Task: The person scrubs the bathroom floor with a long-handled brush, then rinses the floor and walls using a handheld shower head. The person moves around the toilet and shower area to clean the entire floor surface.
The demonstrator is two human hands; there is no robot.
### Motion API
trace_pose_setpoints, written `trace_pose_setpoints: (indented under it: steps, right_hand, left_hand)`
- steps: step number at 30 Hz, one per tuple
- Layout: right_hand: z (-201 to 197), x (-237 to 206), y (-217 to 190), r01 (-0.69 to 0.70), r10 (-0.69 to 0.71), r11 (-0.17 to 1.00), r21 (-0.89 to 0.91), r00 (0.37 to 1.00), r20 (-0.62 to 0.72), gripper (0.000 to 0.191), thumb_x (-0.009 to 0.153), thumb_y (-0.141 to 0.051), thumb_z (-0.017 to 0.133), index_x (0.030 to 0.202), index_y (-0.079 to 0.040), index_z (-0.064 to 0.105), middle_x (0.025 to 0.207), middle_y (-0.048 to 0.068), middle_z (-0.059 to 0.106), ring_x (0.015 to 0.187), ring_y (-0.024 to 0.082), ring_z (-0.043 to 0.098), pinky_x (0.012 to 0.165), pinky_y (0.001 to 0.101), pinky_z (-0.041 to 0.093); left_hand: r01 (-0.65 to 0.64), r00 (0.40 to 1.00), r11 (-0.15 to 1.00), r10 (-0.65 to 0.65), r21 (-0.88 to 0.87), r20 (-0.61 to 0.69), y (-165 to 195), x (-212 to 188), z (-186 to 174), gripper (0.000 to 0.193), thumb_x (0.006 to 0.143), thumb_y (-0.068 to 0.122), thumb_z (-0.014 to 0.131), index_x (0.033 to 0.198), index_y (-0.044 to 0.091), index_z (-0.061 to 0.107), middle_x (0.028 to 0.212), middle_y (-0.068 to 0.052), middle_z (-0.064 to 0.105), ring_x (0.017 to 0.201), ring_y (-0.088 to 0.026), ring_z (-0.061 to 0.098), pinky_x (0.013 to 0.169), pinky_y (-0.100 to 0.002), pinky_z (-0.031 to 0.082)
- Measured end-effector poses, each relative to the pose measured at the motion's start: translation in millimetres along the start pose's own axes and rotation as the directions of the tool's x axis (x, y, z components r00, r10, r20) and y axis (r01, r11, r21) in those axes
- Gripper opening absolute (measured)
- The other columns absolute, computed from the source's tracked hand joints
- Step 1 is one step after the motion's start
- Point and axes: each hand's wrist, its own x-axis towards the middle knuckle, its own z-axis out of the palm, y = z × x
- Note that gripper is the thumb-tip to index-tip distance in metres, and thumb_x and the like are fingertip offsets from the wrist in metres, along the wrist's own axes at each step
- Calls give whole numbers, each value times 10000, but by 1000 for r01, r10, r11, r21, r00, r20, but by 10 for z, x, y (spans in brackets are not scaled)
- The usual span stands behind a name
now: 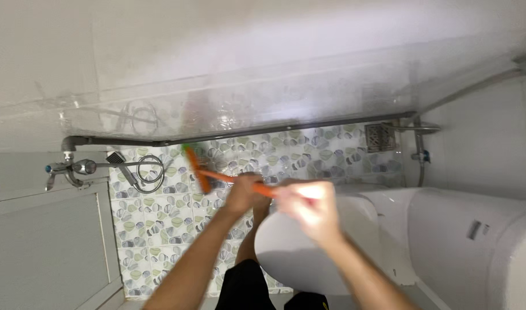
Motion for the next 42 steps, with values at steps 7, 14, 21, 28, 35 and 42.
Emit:
trace_pose_setpoints:
  steps: [7, 14, 21, 28, 35, 42]
  right_hand:
    - [785, 345, 646, -65, 64, 997, 36, 998, 22, 216, 958, -58, 645, 773, 27, 715, 620, -19, 583, 583, 50, 481, 507, 247, 356]
    - [-799, -74, 67, -204, 150, 973, -107, 915, -376, 163, 867, -35, 626, 923, -14, 778, 728, 47, 743, 632, 93, 656, 602, 246, 525]
    - [-2192, -812, -784, -11, -121, 960, -280, 885, -449, 300, 952, 13, 567, 656, 53, 599, 620, 25, 574, 597, 80, 491, 561, 263, 408]
    - [-2942, -1294, -1201, -110, -228, 844, -524, 812, -537, 161, 909, -47, 659, 774, 9, 727, 500, -12, 491, 492, 46, 407, 436, 270, 305]
    - [-3115, -1977, -1411, 162, -369, 890, -426, 805, -464, 133, 859, -100, 686, 850, -16, 788, 647, -10, 717, 525, 35, 607, 478, 226, 479]
    - [-2050, -1706, -735, 458, -425, 888, 35, 849, -315, 129, 943, -128, 671, 886, -34, 739, 765, 45, 731, 660, 84, 684, 616, 260, 567]
  left_hand:
    - [76, 973, 895, 29, 440, -227, -1158, 81, -167, 82, 790, 193, 772, 790, 112, 786, 850, -139, 719, 857, -363, 690, 832, -495, 519]
    - [-183, 974, 973, 199, 142, -104, 131, 742, 1386, 239, 810, 199, 641, 984, 128, 789, 904, -175, 735, 870, -377, 714, 794, -473, 563]
    - [-347, 937, 937, 348, -38, 13, 2107, 837, 2487, 202, 768, 138, 682, 943, 141, 783, 932, -166, 753, 926, -389, 712, 874, -494, 542]
    - [-509, 838, 818, 542, -267, 63, 3226, 940, 3421, 126, 845, 135, 661, 920, 69, 738, 894, -193, 737, 864, -357, 751, 755, -435, 574]
    - [-457, 870, 885, 466, -89, 162, 3339, 424, 3356, 182, 846, 142, 686, 858, -40, 687, 760, -221, 696, 704, -345, 733, 645, -441, 546]
    - [-245, 967, 968, 241, 51, 78, 2034, -199, 2258, 207, 870, 188, 649, 935, -3, 695, 837, -166, 736, 790, -286, 738, 701, -428, 550]
